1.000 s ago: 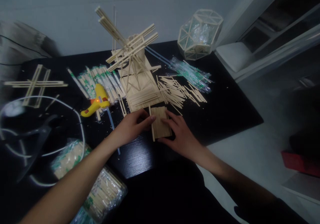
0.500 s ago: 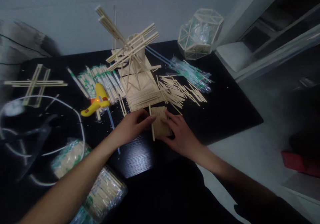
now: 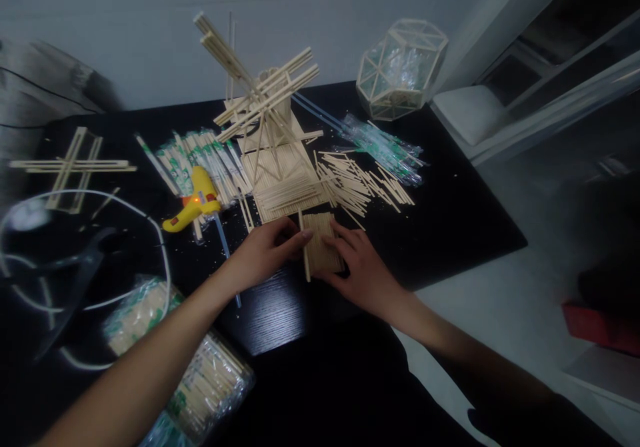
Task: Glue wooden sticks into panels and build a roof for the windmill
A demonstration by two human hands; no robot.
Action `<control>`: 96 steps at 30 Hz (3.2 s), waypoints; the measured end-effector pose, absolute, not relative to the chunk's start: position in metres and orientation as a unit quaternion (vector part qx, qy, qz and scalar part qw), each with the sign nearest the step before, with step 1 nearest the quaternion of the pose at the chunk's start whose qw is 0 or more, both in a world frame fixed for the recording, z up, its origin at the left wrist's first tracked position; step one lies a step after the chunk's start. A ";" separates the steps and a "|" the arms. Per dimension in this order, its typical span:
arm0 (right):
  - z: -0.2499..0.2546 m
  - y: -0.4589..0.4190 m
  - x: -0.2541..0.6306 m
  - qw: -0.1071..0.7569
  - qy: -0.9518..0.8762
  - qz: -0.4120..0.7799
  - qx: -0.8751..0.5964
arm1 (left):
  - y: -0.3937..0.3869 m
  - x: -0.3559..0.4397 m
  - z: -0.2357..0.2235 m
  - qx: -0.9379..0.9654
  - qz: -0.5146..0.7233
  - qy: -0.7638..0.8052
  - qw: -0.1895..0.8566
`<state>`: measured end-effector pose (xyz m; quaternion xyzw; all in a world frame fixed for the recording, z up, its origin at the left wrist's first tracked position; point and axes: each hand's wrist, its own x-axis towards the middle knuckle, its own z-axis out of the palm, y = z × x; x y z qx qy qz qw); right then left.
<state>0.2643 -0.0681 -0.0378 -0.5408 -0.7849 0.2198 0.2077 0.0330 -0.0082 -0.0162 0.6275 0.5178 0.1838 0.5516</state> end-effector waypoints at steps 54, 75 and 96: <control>-0.030 -0.055 0.281 0.287 -0.692 0.381 -0.542 | -0.006 0.032 -0.017 0.677 0.191 0.485 0.520; -0.030 -0.059 0.230 0.226 -0.745 0.169 -0.605 | -0.004 0.028 -0.014 0.665 0.177 0.599 0.409; -0.021 -0.051 0.250 0.151 -0.713 0.223 -0.647 | -0.003 0.028 -0.011 0.661 0.172 0.619 0.389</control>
